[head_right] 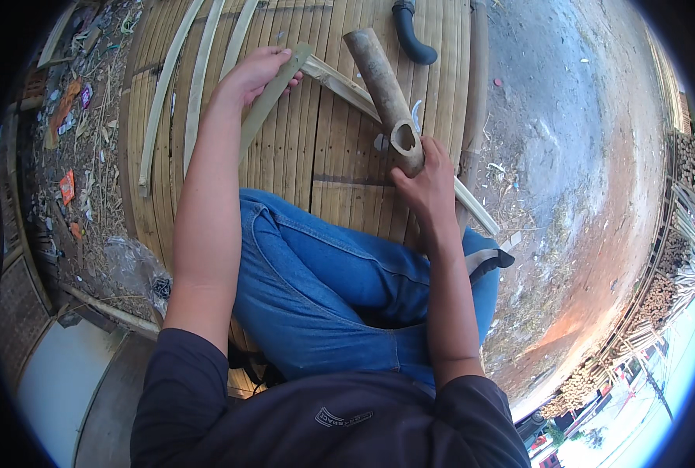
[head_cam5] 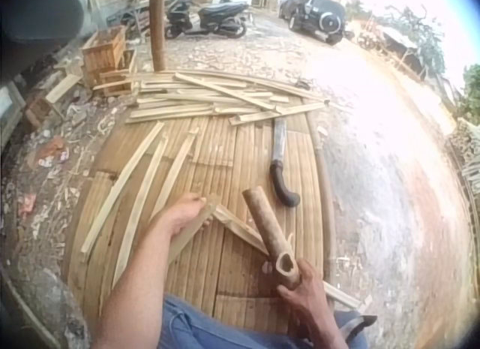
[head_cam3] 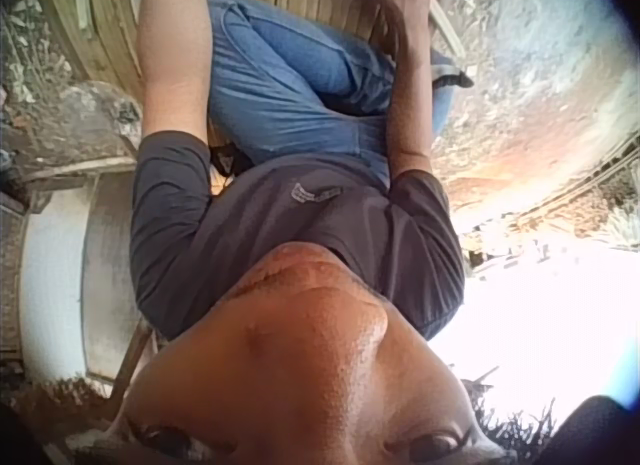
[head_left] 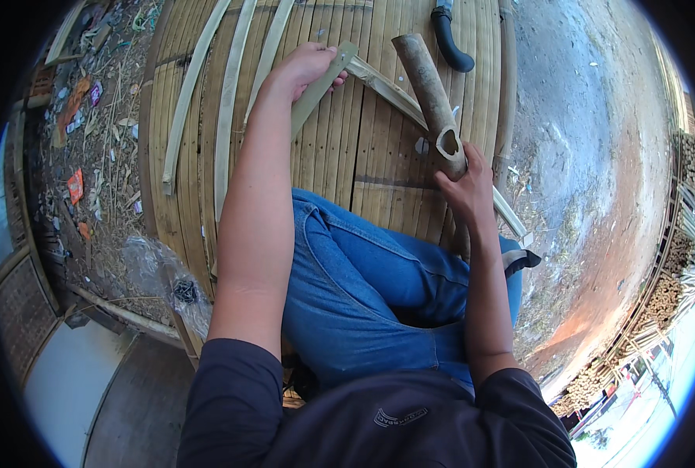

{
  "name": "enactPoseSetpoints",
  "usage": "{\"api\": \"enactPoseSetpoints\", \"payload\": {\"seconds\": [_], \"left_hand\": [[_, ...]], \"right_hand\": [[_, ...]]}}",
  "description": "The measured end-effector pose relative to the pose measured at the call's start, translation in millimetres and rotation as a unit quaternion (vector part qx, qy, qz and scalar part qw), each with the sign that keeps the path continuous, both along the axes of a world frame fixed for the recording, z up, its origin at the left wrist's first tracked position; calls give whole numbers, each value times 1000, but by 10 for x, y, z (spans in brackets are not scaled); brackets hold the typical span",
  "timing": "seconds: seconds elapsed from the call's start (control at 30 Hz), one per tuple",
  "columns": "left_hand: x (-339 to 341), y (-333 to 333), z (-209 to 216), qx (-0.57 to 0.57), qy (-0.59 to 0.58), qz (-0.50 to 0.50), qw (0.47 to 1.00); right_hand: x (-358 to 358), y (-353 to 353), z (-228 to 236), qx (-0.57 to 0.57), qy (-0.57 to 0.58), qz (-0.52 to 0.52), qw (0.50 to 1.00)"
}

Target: The person assembles bamboo components by fitting a small notched wooden piece into a larger bamboo tube and securing it with a thin bamboo strip.

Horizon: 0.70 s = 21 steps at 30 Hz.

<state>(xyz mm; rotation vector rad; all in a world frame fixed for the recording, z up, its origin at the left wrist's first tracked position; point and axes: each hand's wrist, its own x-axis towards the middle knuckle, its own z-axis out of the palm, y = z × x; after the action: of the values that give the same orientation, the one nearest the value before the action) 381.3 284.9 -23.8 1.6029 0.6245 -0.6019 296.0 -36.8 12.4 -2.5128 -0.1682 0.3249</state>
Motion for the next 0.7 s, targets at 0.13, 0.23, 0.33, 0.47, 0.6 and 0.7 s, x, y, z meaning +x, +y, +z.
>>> {"api": "enactPoseSetpoints", "payload": {"seconds": [0.13,0.23,0.33,0.47,0.6,0.7], "left_hand": [[8,-13,31,6,-3,-3,1000],[9,-10,29,9,-13,-1,1000],[1,-24,33,14,-27,7,1000],[21,-23,-21,13,-49,40,998],[45,3,-12,-27,-78,59,995],[48,-32,2,-30,-81,66,994]], "right_hand": [[-8,-35,-67,-7,-26,-1,1000],[-30,-50,-134,-3,-42,-3,999],[-58,-4,-29,6,-12,-12,1000],[-49,48,66,9,-6,-20,1000],[-26,36,90,4,-11,-16,1000],[-17,9,65,1,-15,-21,1000]]}}
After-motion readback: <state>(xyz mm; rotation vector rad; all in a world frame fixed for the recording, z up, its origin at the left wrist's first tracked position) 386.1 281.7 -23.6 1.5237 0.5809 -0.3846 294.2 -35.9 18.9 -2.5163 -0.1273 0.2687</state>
